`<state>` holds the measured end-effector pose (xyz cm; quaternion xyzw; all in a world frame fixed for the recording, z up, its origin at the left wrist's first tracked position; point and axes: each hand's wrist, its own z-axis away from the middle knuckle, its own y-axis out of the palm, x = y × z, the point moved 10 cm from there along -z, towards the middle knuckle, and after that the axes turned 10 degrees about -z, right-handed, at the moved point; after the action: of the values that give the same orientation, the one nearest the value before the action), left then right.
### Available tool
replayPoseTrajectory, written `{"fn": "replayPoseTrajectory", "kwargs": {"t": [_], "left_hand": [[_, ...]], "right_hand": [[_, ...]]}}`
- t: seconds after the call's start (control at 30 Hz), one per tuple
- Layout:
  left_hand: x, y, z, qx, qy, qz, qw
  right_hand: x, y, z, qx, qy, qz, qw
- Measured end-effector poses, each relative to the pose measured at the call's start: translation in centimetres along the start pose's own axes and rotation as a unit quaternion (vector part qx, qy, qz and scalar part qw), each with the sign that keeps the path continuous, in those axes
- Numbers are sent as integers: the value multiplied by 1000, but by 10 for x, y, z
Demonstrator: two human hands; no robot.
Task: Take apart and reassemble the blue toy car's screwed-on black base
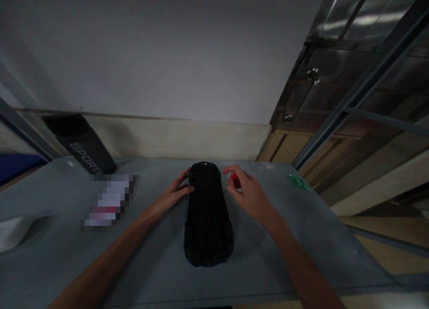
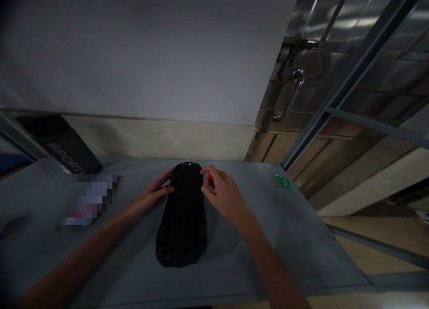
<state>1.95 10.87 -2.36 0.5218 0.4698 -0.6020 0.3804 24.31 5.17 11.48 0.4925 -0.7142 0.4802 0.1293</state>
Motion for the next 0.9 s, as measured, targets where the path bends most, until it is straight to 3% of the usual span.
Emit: {"fn": "replayPoseTrajectory", "kwargs": {"t": [0.37,0.67,0.9], "left_hand": [[1,0,-1,0,5,2,1000],[-2,1,0,6,7,-8,1000],[3,-1,-2,-4,10,-7,1000]], "right_hand": [[2,4,0,14,0,-11,1000],[2,-4,0,-13,-11,46,999],[2,1,0,0,-10,-2,1000]]}}
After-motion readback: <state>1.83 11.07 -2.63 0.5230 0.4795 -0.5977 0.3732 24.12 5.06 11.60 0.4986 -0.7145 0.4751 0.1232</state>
